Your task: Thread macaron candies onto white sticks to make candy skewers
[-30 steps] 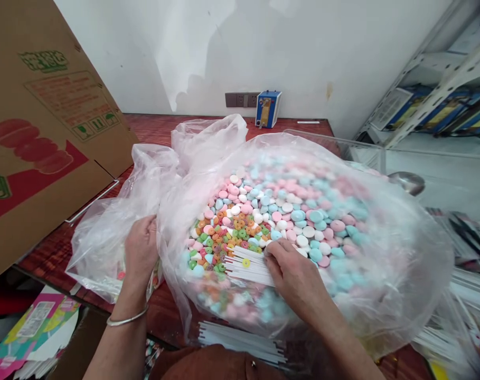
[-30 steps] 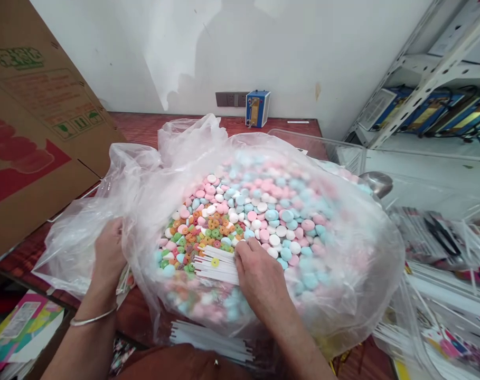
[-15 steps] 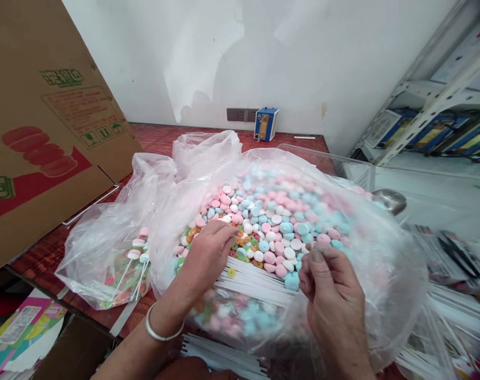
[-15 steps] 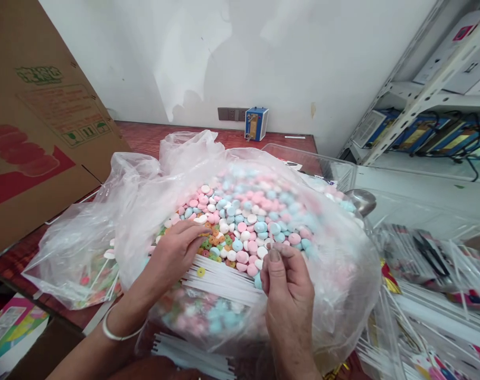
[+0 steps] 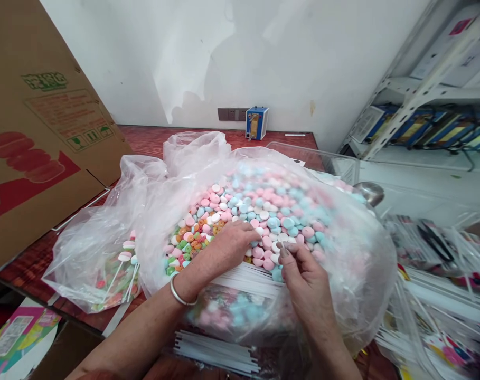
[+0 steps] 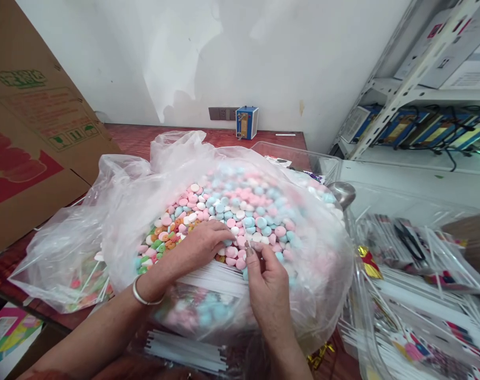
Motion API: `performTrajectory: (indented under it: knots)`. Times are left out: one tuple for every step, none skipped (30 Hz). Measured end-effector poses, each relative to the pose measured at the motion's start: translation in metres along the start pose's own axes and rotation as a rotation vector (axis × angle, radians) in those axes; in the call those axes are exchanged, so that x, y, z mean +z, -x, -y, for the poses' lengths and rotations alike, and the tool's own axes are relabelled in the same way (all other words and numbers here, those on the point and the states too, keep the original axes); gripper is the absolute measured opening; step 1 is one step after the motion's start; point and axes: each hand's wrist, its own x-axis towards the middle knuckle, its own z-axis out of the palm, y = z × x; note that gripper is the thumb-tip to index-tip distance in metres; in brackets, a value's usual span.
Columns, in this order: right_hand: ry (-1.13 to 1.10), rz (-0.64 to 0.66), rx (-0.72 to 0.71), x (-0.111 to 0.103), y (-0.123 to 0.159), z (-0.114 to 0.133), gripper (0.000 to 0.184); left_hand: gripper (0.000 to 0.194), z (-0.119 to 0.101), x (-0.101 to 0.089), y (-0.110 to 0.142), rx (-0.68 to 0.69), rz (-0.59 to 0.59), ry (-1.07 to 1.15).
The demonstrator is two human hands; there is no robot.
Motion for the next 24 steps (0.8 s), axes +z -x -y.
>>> performTrajectory:
  knots:
    - [0.106, 0.023, -0.04, 0.001, -0.001, 0.001, 0.024, 0.027, 0.001, 0.001, -0.001, -0.013, -0.006, 0.006]
    - [0.215, 0.058, -0.071, 0.004, -0.001, 0.002, 0.023, 0.027, 0.001, 0.002, 0.0, -0.036, -0.022, 0.026]
    - [0.32, 0.096, -0.09, 0.007, -0.002, 0.002, 0.022, 0.026, 0.0, 0.001, 0.0, -0.067, -0.046, 0.061]
    - [0.416, 0.114, -0.105, 0.011, -0.003, 0.002, 0.022, 0.026, -0.001, -0.001, 0.002, -0.102, -0.078, 0.114]
    - [0.497, 0.127, -0.115, 0.015, -0.004, 0.001, 0.021, 0.026, -0.003, -0.003, 0.003, -0.147, -0.121, 0.18]
    - [0.556, 0.135, -0.123, 0.019, -0.005, 0.0, 0.02, 0.026, -0.005, -0.006, 0.006, -0.205, -0.17, 0.264]
    - [0.588, 0.142, -0.134, 0.022, -0.005, -0.001, 0.018, 0.026, -0.008, -0.01, 0.008, -0.278, -0.213, 0.374]
    - [0.592, 0.145, -0.146, 0.025, -0.006, -0.002, 0.018, 0.025, -0.011, -0.013, 0.011, -0.361, -0.244, 0.51]
    - [0.566, 0.142, -0.154, 0.026, -0.006, -0.002, 0.017, 0.025, -0.014, -0.016, 0.014, -0.45, -0.267, 0.665]
    - [0.501, 0.139, -0.152, 0.026, -0.006, -0.003, 0.018, 0.025, -0.017, -0.017, 0.017, -0.534, -0.284, 0.828]
    - [0.398, 0.141, -0.135, 0.025, -0.006, -0.002, 0.02, 0.026, -0.02, -0.018, 0.02, -0.604, -0.3, 0.993]
    - [0.265, 0.154, -0.106, 0.024, -0.005, -0.001, 0.021, 0.028, -0.022, -0.018, 0.022, -0.653, -0.314, 1.15]
    - [0.116, 0.177, -0.07, 0.022, -0.005, 0.0, 0.022, 0.03, -0.024, -0.017, 0.024, -0.684, -0.33, 1.288]
    - [-0.032, 0.206, -0.035, 0.021, -0.004, 0.002, 0.023, 0.032, -0.026, -0.016, 0.025, -0.701, -0.345, 1.406]
    - [-0.16, 0.236, -0.008, 0.019, -0.004, 0.004, 0.023, 0.033, -0.029, -0.014, 0.025, -0.71, -0.351, 1.506]
    - [-0.252, 0.258, 0.009, 0.018, -0.003, 0.007, 0.022, 0.034, -0.031, -0.013, 0.025, -0.713, -0.347, 1.587]
    - [-0.302, 0.266, 0.016, 0.017, -0.003, 0.009, 0.022, 0.035, -0.033, -0.011, 0.025, -0.71, -0.337, 1.647]
    - [-0.319, 0.263, 0.019, 0.017, -0.002, 0.01, 0.022, 0.034, -0.035, -0.011, 0.024, -0.703, -0.325, 1.688]
    - [-0.313, 0.253, 0.019, 0.017, -0.002, 0.01, 0.022, 0.034, -0.038, -0.01, 0.023, -0.69, -0.318, 1.716]
    - [-0.292, 0.239, 0.019, 0.017, -0.002, 0.01, 0.022, 0.033, -0.04, -0.01, 0.022, -0.676, -0.308, 1.73]
    - [-0.266, 0.226, 0.017, 0.018, -0.002, 0.009, 0.023, 0.033, -0.041, -0.01, 0.021, -0.663, -0.3, 1.731]
    - [-0.239, 0.212, 0.014, 0.018, -0.002, 0.008, 0.023, 0.033, -0.043, -0.01, 0.021, -0.649, -0.296, 1.719]
    - [-0.214, 0.198, 0.007, 0.018, -0.002, 0.007, 0.023, 0.034, -0.044, -0.009, 0.021, -0.637, -0.292, 1.689]
    - [-0.192, 0.187, -0.001, 0.018, -0.002, 0.006, 0.022, 0.035, -0.044, -0.009, 0.021, -0.627, -0.289, 1.642]
